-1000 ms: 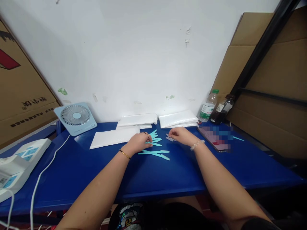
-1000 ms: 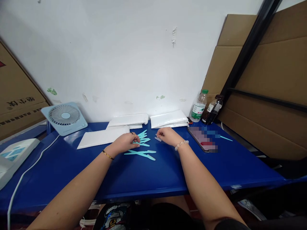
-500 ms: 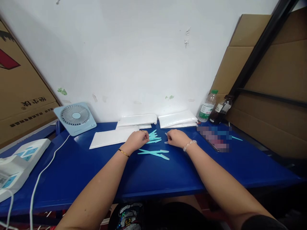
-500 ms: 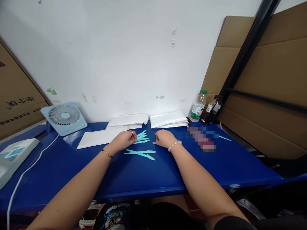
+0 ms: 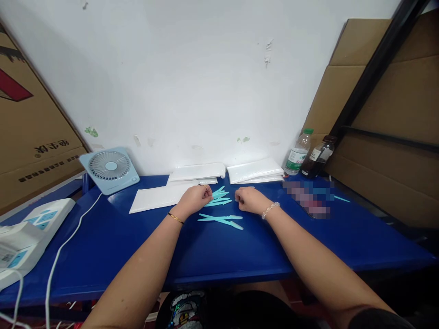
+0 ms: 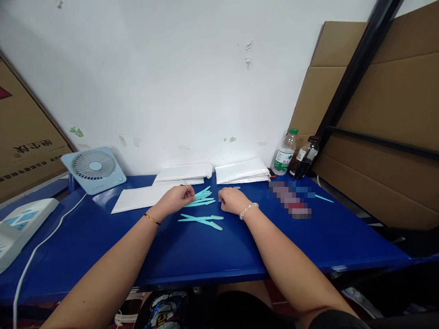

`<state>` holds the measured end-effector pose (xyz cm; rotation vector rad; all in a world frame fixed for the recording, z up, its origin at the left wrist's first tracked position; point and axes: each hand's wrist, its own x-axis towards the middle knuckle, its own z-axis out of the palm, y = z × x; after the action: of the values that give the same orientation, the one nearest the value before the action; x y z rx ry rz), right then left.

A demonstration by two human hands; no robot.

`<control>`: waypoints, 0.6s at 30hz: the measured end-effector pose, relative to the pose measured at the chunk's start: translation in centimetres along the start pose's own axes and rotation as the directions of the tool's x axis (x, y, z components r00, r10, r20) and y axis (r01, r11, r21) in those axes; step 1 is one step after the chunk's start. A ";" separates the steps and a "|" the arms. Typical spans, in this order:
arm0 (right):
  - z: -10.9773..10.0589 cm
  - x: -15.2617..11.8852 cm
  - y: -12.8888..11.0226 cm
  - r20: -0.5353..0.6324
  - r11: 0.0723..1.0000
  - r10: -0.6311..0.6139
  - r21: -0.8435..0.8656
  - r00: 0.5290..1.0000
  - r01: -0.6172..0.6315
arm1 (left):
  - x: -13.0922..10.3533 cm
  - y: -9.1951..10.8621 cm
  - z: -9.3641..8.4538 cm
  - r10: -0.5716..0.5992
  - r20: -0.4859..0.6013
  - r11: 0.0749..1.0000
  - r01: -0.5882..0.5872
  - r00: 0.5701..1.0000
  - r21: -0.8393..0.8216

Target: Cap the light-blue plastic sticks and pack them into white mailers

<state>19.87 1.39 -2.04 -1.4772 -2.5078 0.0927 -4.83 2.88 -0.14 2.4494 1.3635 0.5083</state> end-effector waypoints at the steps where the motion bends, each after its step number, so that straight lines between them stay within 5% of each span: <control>1: 0.2 0.1 0.2 -0.008 0.999 -0.003 0.049 1.000 0.004 | 0.0 0.0 0.0 0.001 0.002 1.000 -0.001 1.000 0.000; 9: -0.2 -0.2 0.8 -0.183 0.828 0.048 0.557 0.982 0.064 | -0.1 0.0 0.0 0.010 0.001 1.000 -0.010 1.000 -0.003; 18: -0.2 -0.1 -0.3 -0.216 0.784 0.061 0.614 0.974 0.087 | 0.0 0.0 0.0 0.023 0.012 1.000 -0.023 1.000 0.009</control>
<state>19.72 1.19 -1.77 -1.1098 -2.0080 0.6491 -4.87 2.89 -0.13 2.4736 1.3376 0.4929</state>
